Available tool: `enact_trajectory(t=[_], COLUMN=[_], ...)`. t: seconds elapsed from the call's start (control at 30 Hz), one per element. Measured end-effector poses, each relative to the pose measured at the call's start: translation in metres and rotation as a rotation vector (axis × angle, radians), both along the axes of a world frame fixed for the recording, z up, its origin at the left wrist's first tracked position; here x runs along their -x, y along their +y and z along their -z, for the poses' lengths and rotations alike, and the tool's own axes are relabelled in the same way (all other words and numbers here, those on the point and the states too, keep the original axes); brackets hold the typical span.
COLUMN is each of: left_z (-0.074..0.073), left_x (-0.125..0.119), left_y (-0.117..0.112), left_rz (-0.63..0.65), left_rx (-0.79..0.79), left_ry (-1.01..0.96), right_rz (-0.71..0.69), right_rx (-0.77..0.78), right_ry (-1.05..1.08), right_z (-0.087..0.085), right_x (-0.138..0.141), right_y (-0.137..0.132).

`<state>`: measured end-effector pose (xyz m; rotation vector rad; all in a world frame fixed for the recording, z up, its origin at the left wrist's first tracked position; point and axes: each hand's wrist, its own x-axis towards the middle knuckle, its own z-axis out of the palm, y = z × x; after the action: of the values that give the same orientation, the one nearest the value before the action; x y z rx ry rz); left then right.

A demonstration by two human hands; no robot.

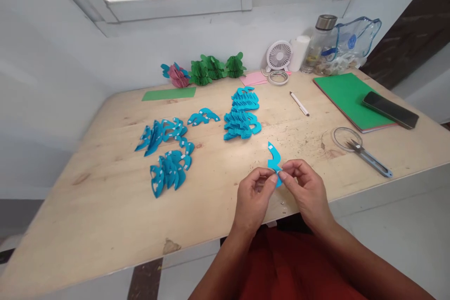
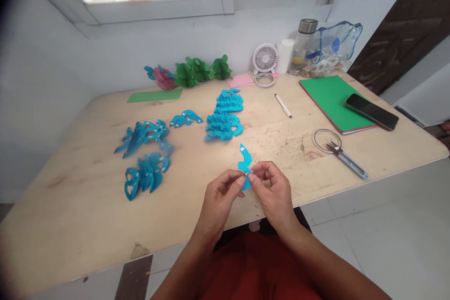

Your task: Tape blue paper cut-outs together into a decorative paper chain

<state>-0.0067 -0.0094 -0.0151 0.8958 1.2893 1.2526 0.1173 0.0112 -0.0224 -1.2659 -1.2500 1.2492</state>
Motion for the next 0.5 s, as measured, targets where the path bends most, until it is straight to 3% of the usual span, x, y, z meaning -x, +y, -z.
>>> enact_trajectory(t=[0.5], left_z=[-0.013], left_x=[-0.013], left_y=[0.005], left_rz=[-0.081], left_rx=[-0.021], left_ry=[0.046], right_rz=[0.007], right_rx=[-0.135], right_ry=[-0.093], right_z=[-0.001], right_x=[-0.009], right_y=[-0.008])
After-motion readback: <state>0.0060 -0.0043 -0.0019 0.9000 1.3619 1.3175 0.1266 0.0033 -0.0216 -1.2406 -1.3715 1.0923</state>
